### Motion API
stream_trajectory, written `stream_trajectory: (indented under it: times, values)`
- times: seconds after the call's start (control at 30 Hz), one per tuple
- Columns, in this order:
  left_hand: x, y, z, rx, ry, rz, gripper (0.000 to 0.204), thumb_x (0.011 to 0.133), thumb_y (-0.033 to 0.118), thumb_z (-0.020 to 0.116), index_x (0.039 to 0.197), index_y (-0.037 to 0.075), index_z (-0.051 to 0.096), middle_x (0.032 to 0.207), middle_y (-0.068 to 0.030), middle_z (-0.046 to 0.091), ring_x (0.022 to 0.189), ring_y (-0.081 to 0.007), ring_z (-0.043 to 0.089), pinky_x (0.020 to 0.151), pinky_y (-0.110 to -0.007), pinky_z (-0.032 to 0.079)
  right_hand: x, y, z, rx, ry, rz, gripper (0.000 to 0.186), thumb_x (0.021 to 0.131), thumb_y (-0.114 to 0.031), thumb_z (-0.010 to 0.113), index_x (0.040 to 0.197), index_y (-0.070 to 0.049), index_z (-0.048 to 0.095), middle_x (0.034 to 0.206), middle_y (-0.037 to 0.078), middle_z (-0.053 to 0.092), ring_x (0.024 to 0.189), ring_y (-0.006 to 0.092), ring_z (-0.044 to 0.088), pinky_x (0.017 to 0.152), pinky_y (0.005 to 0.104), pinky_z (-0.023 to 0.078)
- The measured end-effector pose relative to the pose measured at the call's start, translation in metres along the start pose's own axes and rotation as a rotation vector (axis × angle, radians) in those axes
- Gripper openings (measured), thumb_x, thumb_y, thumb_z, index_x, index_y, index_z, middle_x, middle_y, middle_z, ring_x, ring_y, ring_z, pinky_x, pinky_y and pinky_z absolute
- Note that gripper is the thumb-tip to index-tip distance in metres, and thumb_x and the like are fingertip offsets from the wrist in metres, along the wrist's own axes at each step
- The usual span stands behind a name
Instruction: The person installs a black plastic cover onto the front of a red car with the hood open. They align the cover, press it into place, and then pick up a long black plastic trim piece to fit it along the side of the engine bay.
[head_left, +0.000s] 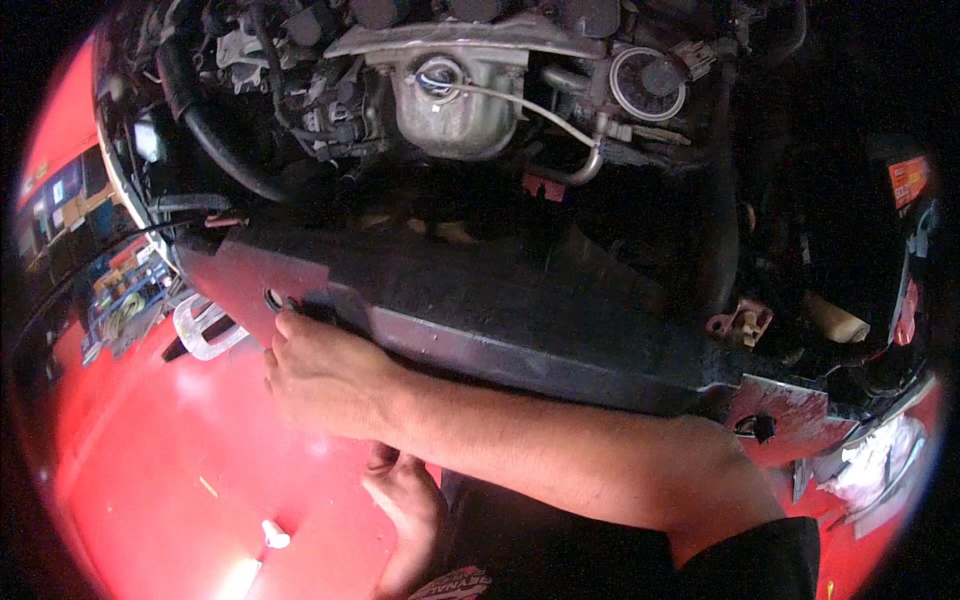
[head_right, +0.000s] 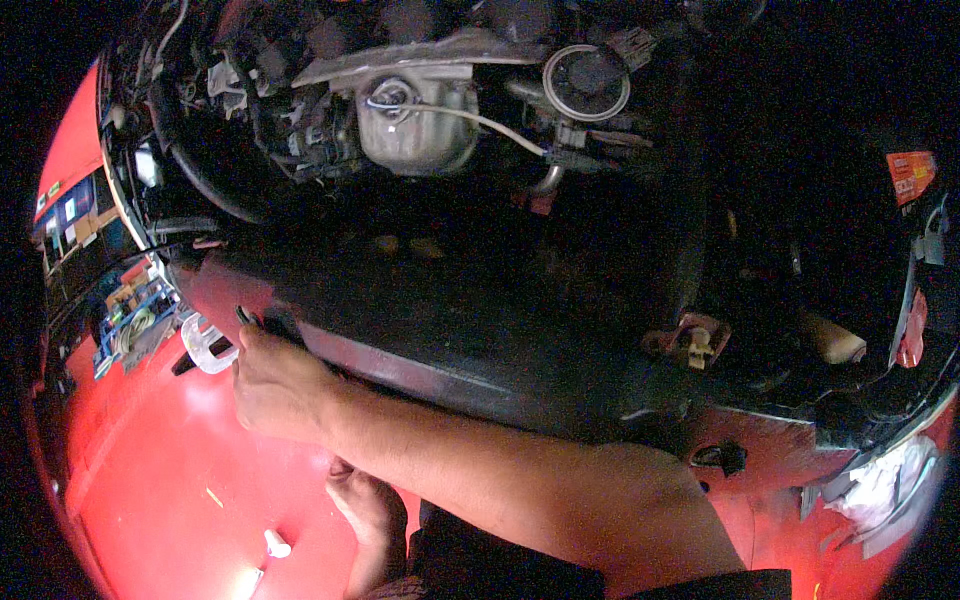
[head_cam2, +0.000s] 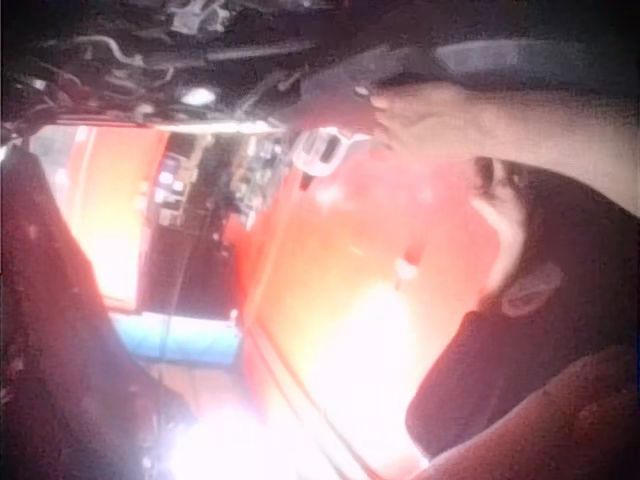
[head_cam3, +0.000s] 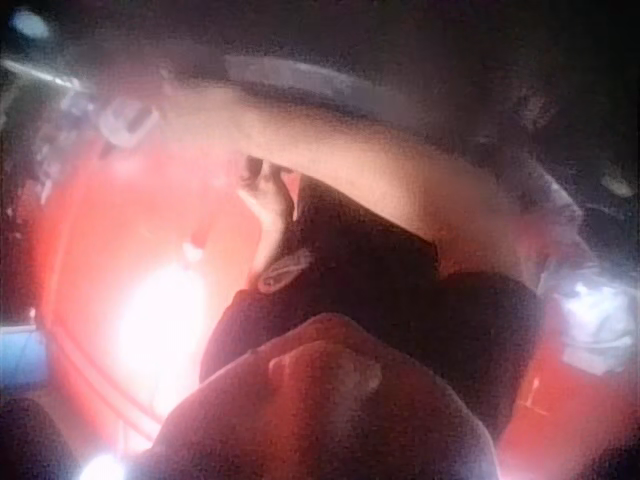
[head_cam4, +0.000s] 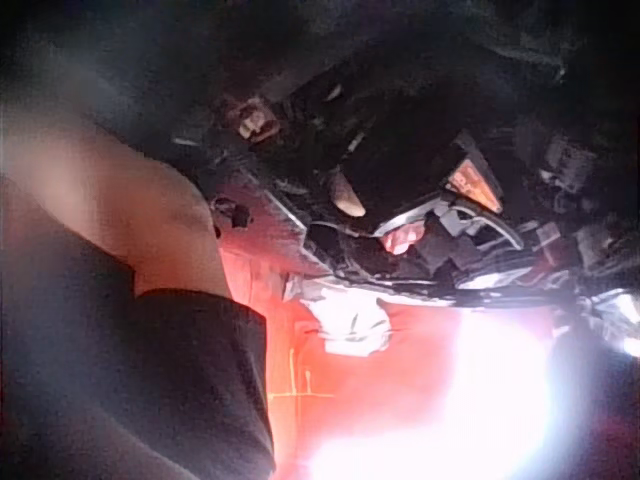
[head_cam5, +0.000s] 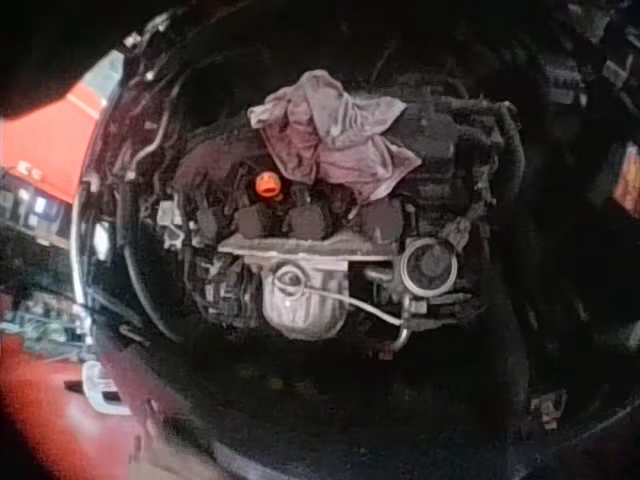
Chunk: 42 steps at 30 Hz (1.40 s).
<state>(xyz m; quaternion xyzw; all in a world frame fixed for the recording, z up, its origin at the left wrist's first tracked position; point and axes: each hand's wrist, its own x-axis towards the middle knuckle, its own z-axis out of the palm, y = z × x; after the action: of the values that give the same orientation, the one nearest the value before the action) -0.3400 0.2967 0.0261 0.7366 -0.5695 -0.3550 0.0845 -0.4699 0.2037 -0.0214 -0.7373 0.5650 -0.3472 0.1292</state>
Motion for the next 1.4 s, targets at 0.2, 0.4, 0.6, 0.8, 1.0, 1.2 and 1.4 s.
stream_trajectory:
  times: [0.2,0.4,0.6,0.8,1.0,1.2,1.4]
  values:
    - [0.004,-0.004,0.003,-0.318,-0.04,-0.202,0.041,0.098,0.026,0.063,0.123,-0.006,0.061,0.113,-0.0167,0.069,0.093,-0.0291,0.07,0.08,-0.043,0.057,0.001,0.001,-0.003,0.031,0.026,0.02,0.017,0.085,-0.023,0.063,0.087,-0.012,0.076,0.084,0.002,0.071,0.084,0.0181,0.067,0.086,0.0395,0.042]
    - [0.002,-0.011,-0.011,-0.471,-0.031,-0.413,0.026,0.097,0.016,0.053,0.106,-0.003,0.069,0.092,-0.0111,0.073,0.08,-0.018,0.067,0.07,-0.036,0.053,0.0,-0.001,-0.008,0.046,0.035,0.095,0.017,0.083,-0.023,0.064,0.082,-0.012,0.076,0.081,0.003,0.07,0.082,0.0204,0.066,0.089,0.0394,0.041]
    - [-0.009,-0.005,-0.018,0.305,-0.049,-0.124,0.021,0.093,0.014,0.065,0.091,-0.007,0.066,0.081,-0.0088,0.069,0.075,-0.0171,0.062,0.066,-0.037,0.052,0.004,-0.001,-0.008,0.064,-0.038,0.104,0.019,0.082,-0.024,0.065,0.085,-0.012,0.08,0.085,0.004,0.073,0.085,0.0209,0.068,0.086,0.0412,0.043]
    - [-0.015,-0.044,-0.025,-0.249,-0.06,-0.07,0.02,0.09,0.015,0.068,0.096,-0.004,0.066,0.098,-0.0093,0.069,0.079,-0.0181,0.062,0.072,-0.033,0.051,-0.011,0.0,-0.006,0.016,0.043,0.117,0.018,0.082,-0.024,0.066,0.084,-0.013,0.08,0.085,0.005,0.075,0.083,0.0214,0.07,0.084,0.0429,0.045]
    - [0.014,-0.071,-0.051,0.641,-0.044,0.649,0.035,0.084,0.016,0.074,0.115,0.0,0.067,0.115,-0.015,0.071,0.106,-0.0311,0.067,0.089,-0.044,0.054,-0.018,-0.003,-0.003,0.041,0.061,0.127,0.018,0.082,-0.023,0.066,0.083,-0.013,0.08,0.084,0.005,0.075,0.082,0.0215,0.071,0.083,0.0429,0.046]
    - [0.014,-0.052,-0.04,0.566,-0.071,0.337,0.036,0.086,0.022,0.078,0.115,0.002,0.069,0.109,-0.014,0.073,0.099,-0.0235,0.067,0.082,-0.041,0.055,-0.022,-0.005,-0.002,0.039,0.076,0.131,0.017,0.082,-0.023,0.066,0.083,-0.013,0.08,0.083,0.005,0.075,0.082,0.0215,0.071,0.083,0.0429,0.046]
    - [0.02,-0.008,-0.032,0.79,-0.193,0.086,0.069,0.08,0.031,0.087,0.129,-0.008,0.059,0.13,-0.0137,0.068,0.104,-0.0167,0.065,0.086,-0.036,0.055,-0.016,-0.005,-0.004,0.047,0.088,0.132,0.017,0.082,-0.023,0.066,0.082,-0.014,0.08,0.083,0.005,0.076,0.081,0.0216,0.071,0.082,0.0429,0.047]
